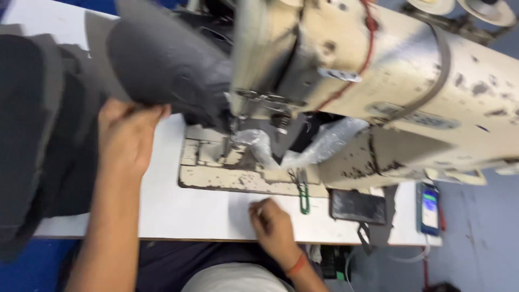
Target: The person sews black material pieces using a sewing machine, repeatedly feeding the material under the needle and guiding it through the stitching process. They handle the material with both hands, aligning edges and adjusting the position as needed.
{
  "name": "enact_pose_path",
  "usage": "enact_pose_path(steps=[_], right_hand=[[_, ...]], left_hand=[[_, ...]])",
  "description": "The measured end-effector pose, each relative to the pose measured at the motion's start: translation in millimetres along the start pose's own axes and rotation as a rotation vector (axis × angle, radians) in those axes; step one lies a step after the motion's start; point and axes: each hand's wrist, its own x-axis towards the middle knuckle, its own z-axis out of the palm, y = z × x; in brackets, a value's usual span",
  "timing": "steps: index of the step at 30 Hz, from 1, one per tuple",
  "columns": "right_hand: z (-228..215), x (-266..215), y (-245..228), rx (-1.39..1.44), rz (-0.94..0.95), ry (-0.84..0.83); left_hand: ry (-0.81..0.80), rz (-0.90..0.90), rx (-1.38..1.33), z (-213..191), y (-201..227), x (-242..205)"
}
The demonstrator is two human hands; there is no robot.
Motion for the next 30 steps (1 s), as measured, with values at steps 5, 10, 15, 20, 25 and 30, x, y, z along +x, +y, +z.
enact_pose_path(steps=[5, 10, 15, 20, 25, 30], right_hand=[[41.2, -7.6, -6.8, -0.346, -0.476, -0.159], [48.4, -5.5, -6.3, -0.332, -0.447, -0.107], [57.0, -3.7, 12.3, -0.409, -0.453, -0.093], [61.7, -6.0, 21.9, -0.427, -0.401, -0.094], [52.9, -10.7, 3.1, -0.437, -0.414, -0.054], [37.1, -18.9, -5.3, -0.413, -0.447, -0.039]], left_hand=[[0.032, 0.476, 0.750, -40.6, -12.6, 72.1], [0.052, 0.029, 0.612, -90.0, -98.2, 46.9], [0.162, 0.166, 1.299, -70.2, 38.4, -8.4], [0.418, 0.595, 2.097, -141.9, 123.3, 3.8], [0.351, 0.750, 1.681, -146.7, 124.8, 2.0], [0.315, 0.917, 0.849, -153.5, 138.6, -25.1]])
